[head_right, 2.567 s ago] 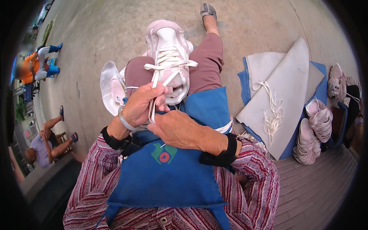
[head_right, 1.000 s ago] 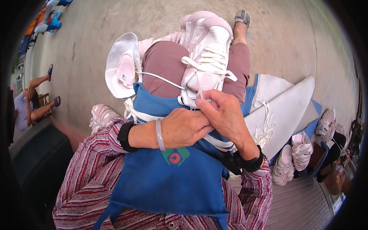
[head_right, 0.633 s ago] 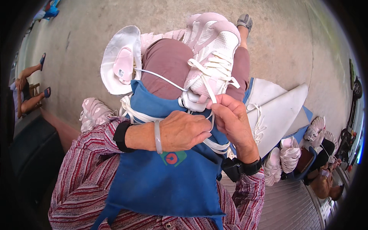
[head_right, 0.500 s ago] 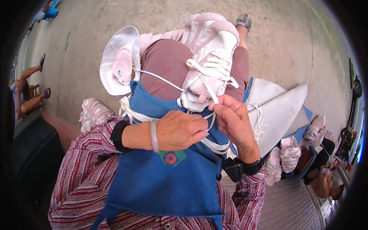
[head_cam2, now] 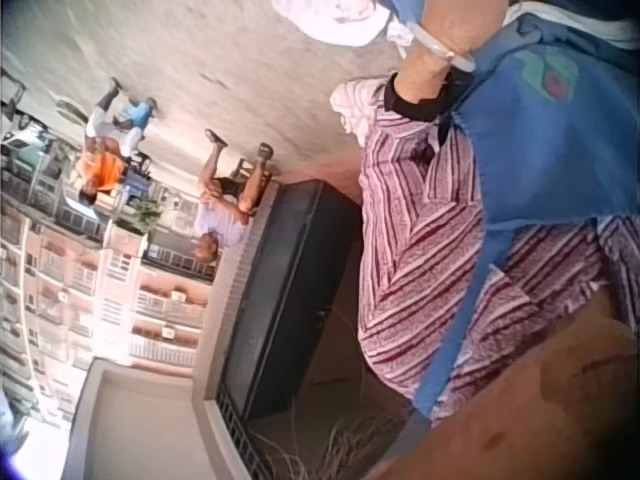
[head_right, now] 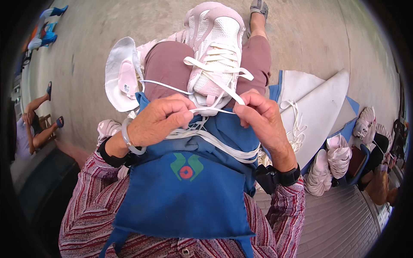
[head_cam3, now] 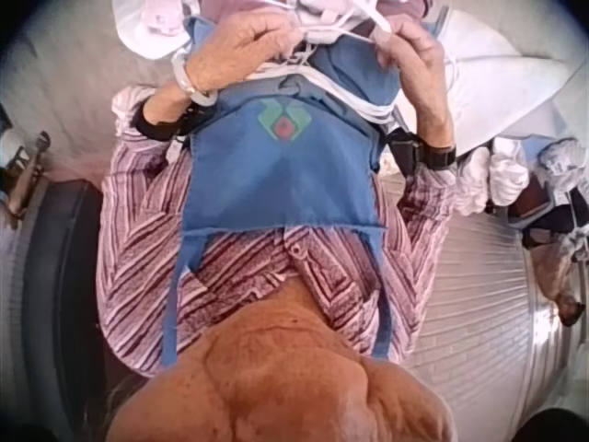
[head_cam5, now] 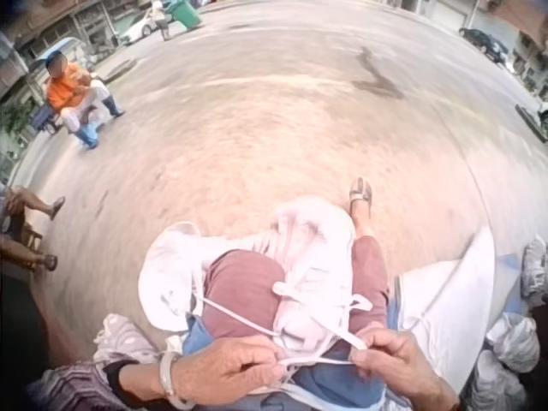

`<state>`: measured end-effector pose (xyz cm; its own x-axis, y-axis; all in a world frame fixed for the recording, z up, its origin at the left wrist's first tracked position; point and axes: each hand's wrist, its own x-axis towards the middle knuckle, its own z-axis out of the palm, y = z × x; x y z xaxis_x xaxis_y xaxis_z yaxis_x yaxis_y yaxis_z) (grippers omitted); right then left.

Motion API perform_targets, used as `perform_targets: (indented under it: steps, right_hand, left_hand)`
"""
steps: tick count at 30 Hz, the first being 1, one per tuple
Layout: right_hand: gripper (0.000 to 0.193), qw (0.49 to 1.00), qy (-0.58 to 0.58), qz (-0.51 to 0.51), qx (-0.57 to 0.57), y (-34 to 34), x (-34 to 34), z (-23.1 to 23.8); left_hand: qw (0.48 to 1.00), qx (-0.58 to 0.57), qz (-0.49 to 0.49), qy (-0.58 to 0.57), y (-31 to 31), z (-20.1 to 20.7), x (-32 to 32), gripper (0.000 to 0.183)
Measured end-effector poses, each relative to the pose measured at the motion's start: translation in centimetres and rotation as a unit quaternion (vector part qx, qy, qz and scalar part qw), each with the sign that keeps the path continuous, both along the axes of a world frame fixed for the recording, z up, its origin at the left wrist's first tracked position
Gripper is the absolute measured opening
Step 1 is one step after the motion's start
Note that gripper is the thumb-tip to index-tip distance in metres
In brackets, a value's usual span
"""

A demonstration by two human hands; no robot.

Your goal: Lacing a pair of white and pink athletic shoes while sitting outdoors.

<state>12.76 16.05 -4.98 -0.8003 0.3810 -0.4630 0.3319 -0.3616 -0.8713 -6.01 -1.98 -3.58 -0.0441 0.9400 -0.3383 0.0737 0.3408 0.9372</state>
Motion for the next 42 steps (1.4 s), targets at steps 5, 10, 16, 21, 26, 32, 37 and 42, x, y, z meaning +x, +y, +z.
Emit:
perform_targets:
  steps: [5,10,16,21,26,32,37,42]
  right_hand:
    - [0.016,0.999,-0.024,-0.014,-0.029,0.2,0.1,0.4]
    - [0.015,0.997,-0.027,-0.013,-0.072,0.4,0.5,0.7]
    - [0.017,0.989,-0.135,0.054,-0.032,1.0,0.8,1.1]
    - [0.018,0.994,-0.087,0.062,-0.035,1.1,1.5,0.6]
    - [0.017,0.991,0.012,0.079,-0.109,0.3,0.8,1.9]
    - [0.018,0.993,-0.039,0.084,-0.08,1.2,1.5,1.3]
    - [0.022,0.994,-0.057,0.063,-0.072,1.8,2.5,0.9]
    - [0.022,0.992,-0.068,0.102,0.033,1.5,2.9,-0.2]
  left_hand:
    - [0.985,-0.095,0.116,-0.083,-0.4,0.6,-1.5,0.034]
    - [0.975,-0.103,0.179,-0.085,-1.4,0.7,-3.0,0.037]
    - [0.964,-0.101,0.244,-0.016,-2.1,1.0,-4.3,0.032]
    - [0.966,-0.143,0.215,0.001,-2.9,1.1,-6.0,0.035]
    - [0.969,-0.181,0.149,0.08,-3.2,1.0,-5.7,0.03]
    - [0.972,-0.064,0.199,0.11,-2.6,0.9,-4.0,0.024]
    - [0.953,-0.208,0.216,-0.046,-3.0,0.2,-7.5,0.03]
    - [0.928,-0.221,0.298,-0.048,-2.7,-0.2,-7.5,0.034]
